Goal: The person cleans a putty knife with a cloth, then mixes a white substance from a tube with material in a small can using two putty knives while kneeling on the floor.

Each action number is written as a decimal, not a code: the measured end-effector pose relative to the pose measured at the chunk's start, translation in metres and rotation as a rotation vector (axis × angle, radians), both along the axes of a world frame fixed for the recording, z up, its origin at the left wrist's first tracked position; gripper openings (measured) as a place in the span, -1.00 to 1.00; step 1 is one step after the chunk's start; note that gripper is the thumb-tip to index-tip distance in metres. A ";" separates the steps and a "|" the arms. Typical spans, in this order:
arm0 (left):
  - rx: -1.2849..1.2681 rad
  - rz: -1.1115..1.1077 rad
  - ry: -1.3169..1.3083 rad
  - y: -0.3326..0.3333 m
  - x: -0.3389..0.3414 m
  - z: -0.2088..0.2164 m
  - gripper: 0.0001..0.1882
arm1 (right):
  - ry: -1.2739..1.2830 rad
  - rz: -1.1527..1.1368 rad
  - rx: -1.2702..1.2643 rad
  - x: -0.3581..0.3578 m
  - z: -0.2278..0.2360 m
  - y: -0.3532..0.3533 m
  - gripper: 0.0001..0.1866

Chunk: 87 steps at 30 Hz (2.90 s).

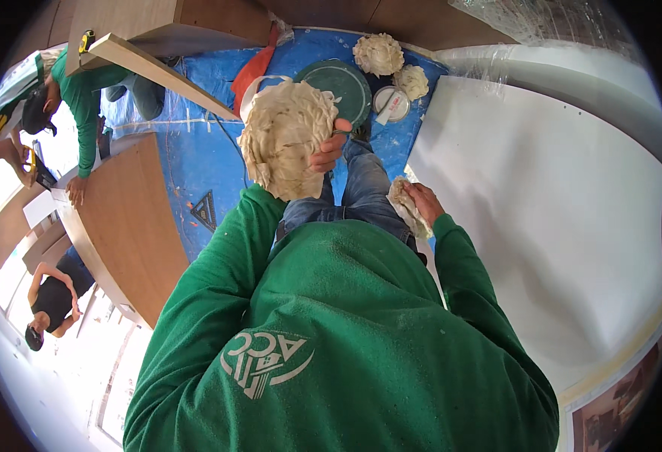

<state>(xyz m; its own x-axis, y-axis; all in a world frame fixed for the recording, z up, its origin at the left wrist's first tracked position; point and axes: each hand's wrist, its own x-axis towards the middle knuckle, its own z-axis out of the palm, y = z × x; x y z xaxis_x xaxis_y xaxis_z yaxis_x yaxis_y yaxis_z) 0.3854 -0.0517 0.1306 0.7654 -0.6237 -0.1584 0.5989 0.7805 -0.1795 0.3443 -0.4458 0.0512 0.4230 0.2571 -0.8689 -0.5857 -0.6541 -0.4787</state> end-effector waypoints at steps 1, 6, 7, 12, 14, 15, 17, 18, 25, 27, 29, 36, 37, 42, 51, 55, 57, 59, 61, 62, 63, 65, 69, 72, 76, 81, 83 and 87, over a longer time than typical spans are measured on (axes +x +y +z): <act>0.021 0.026 0.020 0.000 -0.005 -0.003 -0.28 | -0.013 -0.002 0.016 -0.001 0.001 0.003 -0.39; 0.302 0.172 0.014 0.003 -0.023 -0.041 -0.31 | 0.016 -0.044 0.009 -0.013 0.003 0.007 -0.42; 0.421 0.206 -0.027 0.007 -0.028 -0.054 -0.31 | 0.027 -0.057 0.008 -0.017 0.000 0.005 -0.42; 1.086 0.192 0.288 -0.007 0.007 -0.028 -0.28 | -0.041 -0.092 -0.006 -0.043 0.001 0.001 -0.42; 1.365 0.144 0.258 0.005 -0.008 -0.074 -0.22 | -0.022 -0.106 -0.023 -0.055 -0.002 0.001 -0.42; 1.503 0.123 0.234 0.012 -0.019 -0.104 -0.19 | -0.009 -0.115 -0.053 -0.059 -0.004 0.002 -0.43; 1.855 -0.205 0.254 0.030 -0.069 -0.161 -0.15 | 0.005 -0.164 -0.061 -0.061 0.003 0.008 -0.44; 2.020 -0.392 0.264 0.038 -0.086 -0.174 -0.13 | 0.008 -0.218 -0.047 -0.061 0.011 0.014 -0.45; 1.699 -0.958 -0.345 0.055 -0.148 -0.109 -0.26 | -0.126 -0.335 -0.033 -0.096 -0.026 0.017 -0.42; 1.715 -0.946 -0.533 0.048 -0.167 -0.090 -0.30 | -0.159 -0.291 0.024 -0.085 -0.012 0.041 -0.40; 1.512 -0.933 -0.677 0.031 -0.172 -0.070 -0.28 | -0.189 -0.248 0.032 -0.068 0.015 0.068 -0.39; 1.260 -1.185 -0.772 -0.026 -0.137 0.025 -0.27 | -0.298 -0.378 0.226 -0.028 0.037 0.129 -0.40; 1.278 -1.190 -0.811 -0.029 -0.134 0.035 -0.29 | -0.296 -0.397 0.258 -0.022 0.033 0.137 -0.40; 1.278 -1.110 -0.864 -0.033 -0.146 0.016 -0.39 | -0.017 -0.602 0.529 0.025 0.047 0.182 -0.45; 1.575 -0.941 -0.867 -0.120 -0.143 -0.111 -0.12 | -0.265 -0.548 0.091 0.086 -0.231 0.105 -0.55; 1.642 -1.379 -0.739 -0.185 -0.088 -0.150 -0.17 | -0.354 -0.542 -0.183 0.122 -0.348 0.047 -0.65; 1.715 -1.339 -0.562 -0.204 -0.083 -0.176 -0.26 | -0.413 -0.538 -0.260 0.142 -0.390 0.028 -0.66; 1.803 -1.233 -0.515 -0.212 -0.086 -0.201 -0.34 | -0.534 -0.448 -0.256 0.158 -0.450 -0.002 -0.63; 1.883 -1.046 -0.607 -0.217 -0.088 -0.210 -0.41 | -0.714 -0.293 -0.309 0.178 -0.491 -0.046 -0.58; 1.936 -0.952 -0.620 -0.221 -0.088 -0.211 -0.47 | -0.931 -0.118 -0.409 0.187 -0.507 -0.059 -0.62; 1.927 -0.920 -0.647 -0.223 -0.088 -0.213 -0.47 | -0.830 -0.221 -0.373 0.194 -0.516 -0.079 -0.60; 1.996 -0.926 -0.603 -0.214 -0.088 -0.215 -0.49 | -0.456 -0.637 -0.223 0.202 -0.521 -0.019 -0.53; 2.013 -0.870 -0.634 -0.212 -0.081 -0.216 -0.52 | -0.266 -0.914 -0.117 0.221 -0.516 -0.008 -0.44; 1.992 -0.855 -0.651 -0.214 -0.078 -0.217 -0.52 | -0.224 -0.995 -0.025 0.226 -0.514 -0.025 -0.55; 2.000 -0.859 -0.622 -0.216 -0.078 -0.218 -0.55 | -0.204 -1.211 0.018 0.243 -0.475 -0.005 -0.67; 2.002 -0.895 -0.590 -0.221 -0.079 -0.220 -0.56 | -0.785 -0.749 -0.194 0.270 -0.401 0.020 -0.72; 2.009 -0.889 -0.565 -0.222 -0.079 -0.220 -0.57 | -0.839 -0.703 -0.097 0.281 -0.349 0.057 -0.70; 2.016 -0.870 -0.521 -0.225 -0.081 -0.222 -0.57 | -0.514 -0.818 0.495 0.292 -0.342 0.107 -0.59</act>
<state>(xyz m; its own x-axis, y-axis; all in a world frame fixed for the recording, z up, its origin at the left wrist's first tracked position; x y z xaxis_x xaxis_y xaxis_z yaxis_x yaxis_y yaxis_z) 0.3047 -0.2770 -0.0913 0.6543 -0.0587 -0.7540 0.5045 -0.7088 0.4930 0.6360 -0.3393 -0.2912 0.9092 0.0053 -0.4163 -0.4107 0.1762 -0.8946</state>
